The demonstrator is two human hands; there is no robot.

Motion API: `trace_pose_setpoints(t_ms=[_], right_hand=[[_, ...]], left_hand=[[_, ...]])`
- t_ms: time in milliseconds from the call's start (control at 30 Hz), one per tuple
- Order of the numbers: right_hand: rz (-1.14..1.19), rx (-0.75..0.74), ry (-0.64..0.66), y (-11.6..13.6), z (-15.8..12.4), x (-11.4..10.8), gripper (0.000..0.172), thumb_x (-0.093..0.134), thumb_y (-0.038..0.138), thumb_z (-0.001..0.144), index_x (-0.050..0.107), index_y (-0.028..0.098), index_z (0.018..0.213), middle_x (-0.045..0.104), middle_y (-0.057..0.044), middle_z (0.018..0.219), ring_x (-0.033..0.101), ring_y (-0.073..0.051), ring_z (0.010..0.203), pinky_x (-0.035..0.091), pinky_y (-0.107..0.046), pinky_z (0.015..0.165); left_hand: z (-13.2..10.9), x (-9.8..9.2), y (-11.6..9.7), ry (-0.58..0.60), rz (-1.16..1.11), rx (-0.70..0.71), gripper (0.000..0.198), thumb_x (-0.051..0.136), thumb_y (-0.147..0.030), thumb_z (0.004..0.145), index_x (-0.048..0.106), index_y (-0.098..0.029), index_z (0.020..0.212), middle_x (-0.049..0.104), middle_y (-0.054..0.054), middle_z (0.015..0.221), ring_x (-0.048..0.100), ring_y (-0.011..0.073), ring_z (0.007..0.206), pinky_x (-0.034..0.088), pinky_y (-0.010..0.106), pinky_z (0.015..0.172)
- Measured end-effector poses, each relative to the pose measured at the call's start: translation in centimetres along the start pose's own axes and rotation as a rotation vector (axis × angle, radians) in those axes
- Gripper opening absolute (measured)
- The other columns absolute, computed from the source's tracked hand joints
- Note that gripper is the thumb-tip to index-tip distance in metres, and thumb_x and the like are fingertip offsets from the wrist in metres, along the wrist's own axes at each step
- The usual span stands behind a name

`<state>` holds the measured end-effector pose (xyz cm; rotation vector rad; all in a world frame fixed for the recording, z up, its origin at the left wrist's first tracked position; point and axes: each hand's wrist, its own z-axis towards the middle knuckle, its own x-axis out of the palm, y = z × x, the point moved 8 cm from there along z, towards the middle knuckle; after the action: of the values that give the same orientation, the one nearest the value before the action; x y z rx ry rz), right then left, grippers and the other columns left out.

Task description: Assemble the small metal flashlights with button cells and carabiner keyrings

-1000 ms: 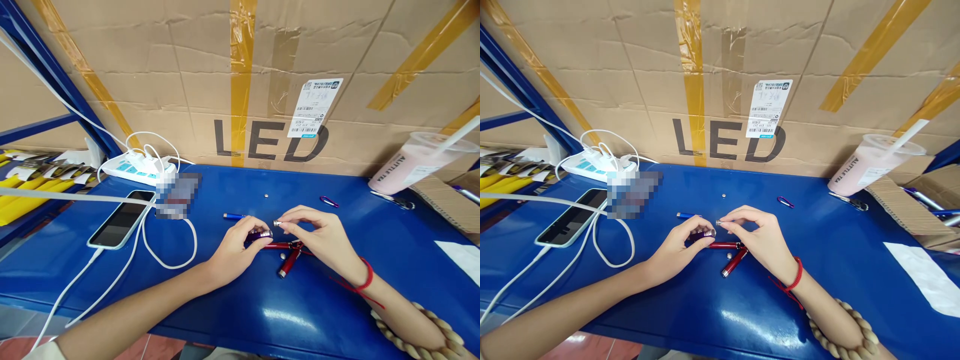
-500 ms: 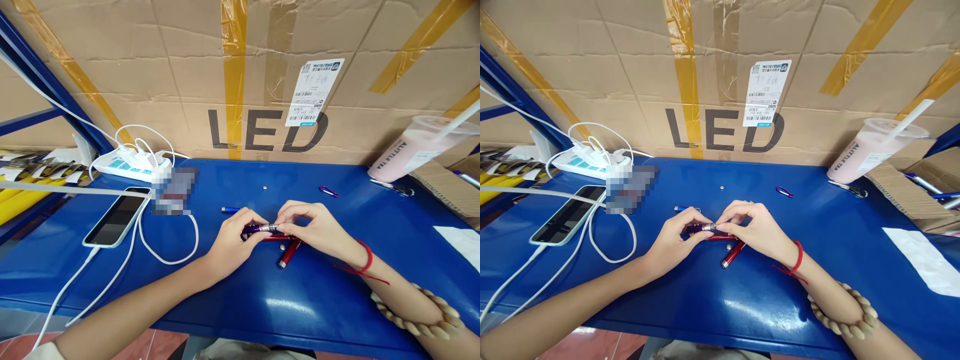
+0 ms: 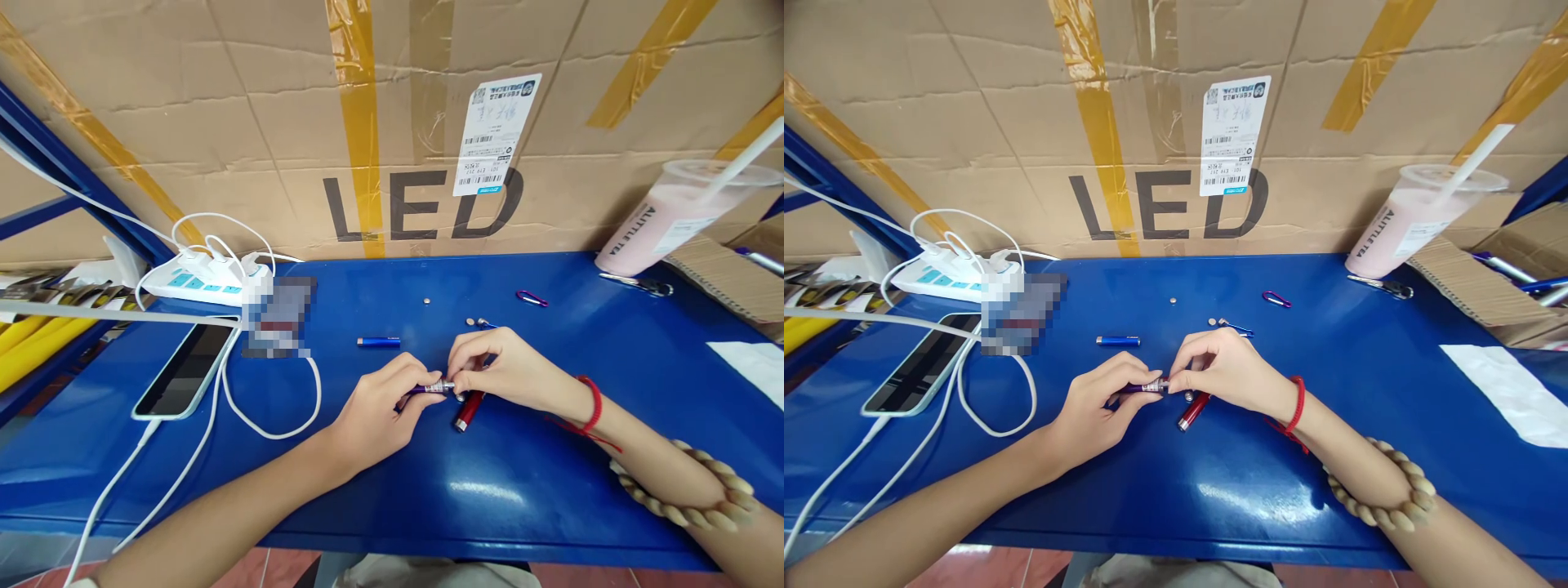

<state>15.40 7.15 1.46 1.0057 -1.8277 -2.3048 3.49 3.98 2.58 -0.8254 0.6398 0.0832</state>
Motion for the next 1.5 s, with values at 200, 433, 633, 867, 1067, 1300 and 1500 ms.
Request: trace_pose_setpoints(t_ms=[200,433,633,867,1067,1300,1500], right_hand=[[-0.09,-0.169,0.156,1.6,-0.6,1.4,0.027,0.046,0.024,0.09,0.065,0.017,0.071,0.061,-0.001,0.074,0.059,-0.008,0.054,0.048,-0.018,0.052],[-0.387,-0.226,0.085,3.0,-0.9,1.8,0.03,0.043,0.016,0.091,0.06,0.018,0.067,0.059,0.0,0.065,0.057,-0.01,0.058,0.043,-0.02,0.055],[-0.219,-0.081,0.112,1.8,-0.8,2.2,0.034,0.041,0.023,0.092,0.056,0.016,0.062,0.056,0.0,0.062,0.055,-0.009,0.053,0.043,-0.02,0.053],[-0.181,-0.081,0.068,2.1,-0.9,1.6,0.036,0.042,0.028,0.093,0.059,0.015,0.065,0.057,0.0,0.064,0.054,-0.007,0.051,0.041,-0.018,0.051],[-0.379,-0.251,-0.189,3.0,-0.9,-0.5,0.02,0.06,0.033,0.085,0.067,0.018,0.073,0.056,0.003,0.058,0.048,-0.006,0.048,0.038,-0.019,0.048],[-0.536,-0.522,-0.434,4.9,-2.4,-1.8,0.01,0.07,0.025,0.077,0.068,0.019,0.085,0.064,0.0,0.07,0.055,-0.007,0.054,0.044,-0.02,0.054],[-0.634,-0.626,-0.406,5.4,-2.8,-1.2,0.012,0.06,0.013,0.084,0.07,0.02,0.086,0.065,-0.002,0.076,0.06,-0.008,0.062,0.045,-0.019,0.055]], left_hand=[[-0.1,-0.2,-0.5,-0.019,0.037,0.084,0.008,0.055,-0.014,0.086,0.061,-0.019,0.085,0.064,0.004,0.081,0.061,0.012,0.072,0.049,0.019,0.064],[-0.1,0.2,0.1,0.023,0.097,0.086,0.012,0.051,-0.013,0.088,0.062,-0.018,0.085,0.062,0.004,0.078,0.06,0.0123,0.069,0.05,0.02,0.064],[-0.1,0.1,0.1,-0.018,0.101,0.16,0.013,0.052,-0.012,0.087,0.061,-0.017,0.095,0.063,0.004,0.079,0.06,0.0122,0.069,0.051,0.02,0.063],[0.5,-0.6,-0.4,-0.065,-0.007,0.098,0.021,0.051,-0.007,0.087,0.061,-0.016,0.103,0.064,0.005,0.084,0.062,0.0112,0.074,0.051,0.019,0.067],[0.7,-0.7,0.5,-0.06,-0.011,-0.125,0.015,0.052,-0.01,0.087,0.064,-0.016,0.093,0.064,0.002,0.081,0.059,0.0086,0.066,0.046,0.014,0.057],[0.6,-0.8,1.2,-0.043,-0.037,-0.235,0.015,0.049,-0.016,0.089,0.062,-0.016,0.095,0.065,0.003,0.087,0.061,0.0119,0.075,0.046,0.016,0.058],[0.6,-0.7,1.2,-0.033,-0.054,-0.229,0.014,0.049,-0.016,0.089,0.062,-0.017,0.094,0.065,0.003,0.087,0.06,0.0119,0.074,0.045,0.017,0.058]])
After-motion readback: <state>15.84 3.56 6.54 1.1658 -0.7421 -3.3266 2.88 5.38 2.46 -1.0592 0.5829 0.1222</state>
